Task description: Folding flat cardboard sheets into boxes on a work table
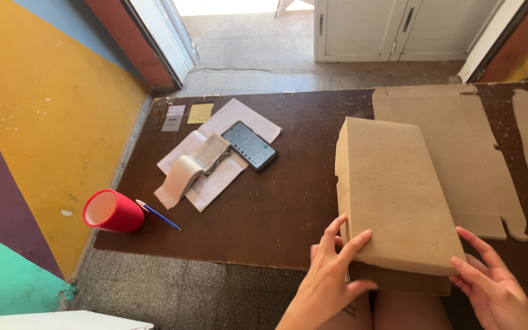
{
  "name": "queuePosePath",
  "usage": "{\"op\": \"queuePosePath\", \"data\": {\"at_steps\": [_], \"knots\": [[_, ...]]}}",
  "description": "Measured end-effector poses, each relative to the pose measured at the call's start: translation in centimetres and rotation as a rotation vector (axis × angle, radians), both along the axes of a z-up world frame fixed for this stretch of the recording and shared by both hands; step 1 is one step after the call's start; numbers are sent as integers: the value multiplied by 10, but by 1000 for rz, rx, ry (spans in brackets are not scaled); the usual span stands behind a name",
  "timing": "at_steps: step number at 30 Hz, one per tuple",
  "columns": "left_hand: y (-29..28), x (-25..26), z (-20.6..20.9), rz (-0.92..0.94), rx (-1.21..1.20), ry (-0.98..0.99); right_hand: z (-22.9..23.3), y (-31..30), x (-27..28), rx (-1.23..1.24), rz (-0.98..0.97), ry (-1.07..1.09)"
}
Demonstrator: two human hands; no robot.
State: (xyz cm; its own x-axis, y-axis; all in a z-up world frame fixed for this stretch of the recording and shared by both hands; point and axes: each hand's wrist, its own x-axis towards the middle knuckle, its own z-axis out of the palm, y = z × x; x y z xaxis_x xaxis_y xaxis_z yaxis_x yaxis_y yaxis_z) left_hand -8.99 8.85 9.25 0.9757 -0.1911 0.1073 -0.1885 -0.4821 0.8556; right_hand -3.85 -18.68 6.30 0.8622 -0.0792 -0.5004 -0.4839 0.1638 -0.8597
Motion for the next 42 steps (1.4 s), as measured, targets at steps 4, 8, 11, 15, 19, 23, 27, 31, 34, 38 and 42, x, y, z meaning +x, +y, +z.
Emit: {"op": "queuePosePath", "data": {"at_steps": [4,8,11,15,19,23,27,31,34,38,42], "knots": [[-15,-13,-35,17,211,-136,-19,-8,-7,13,1,-109],[-45,-24,-94,179,264,-272,-9,-1,-13,8,-50,-108],[-55,-21,-105,323,219,-343,-4,-3,-18,-8,-70,-90],[-65,-19,-105,382,231,-334,-6,-7,-23,-90,-123,-56],[-72,-16,-115,444,177,-310,-1,-2,-26,27,-166,47],[-76,-14,-119,485,150,-385,-30,-4,-23,64,-166,78],[-73,-13,-120,496,44,-347,-73,-16,-24,9,-212,3],[-67,-12,-109,422,-82,-296,-69,-12,-26,-196,-117,-39],[-59,-10,-103,369,-216,-287,-41,1,-30,-507,-49,-105],[-46,-7,-84,294,-555,-107,-12,15,-32,-948,145,-168],[-33,-3,-96,243,-845,47,-19,11,-28,-1002,210,-111]]}}
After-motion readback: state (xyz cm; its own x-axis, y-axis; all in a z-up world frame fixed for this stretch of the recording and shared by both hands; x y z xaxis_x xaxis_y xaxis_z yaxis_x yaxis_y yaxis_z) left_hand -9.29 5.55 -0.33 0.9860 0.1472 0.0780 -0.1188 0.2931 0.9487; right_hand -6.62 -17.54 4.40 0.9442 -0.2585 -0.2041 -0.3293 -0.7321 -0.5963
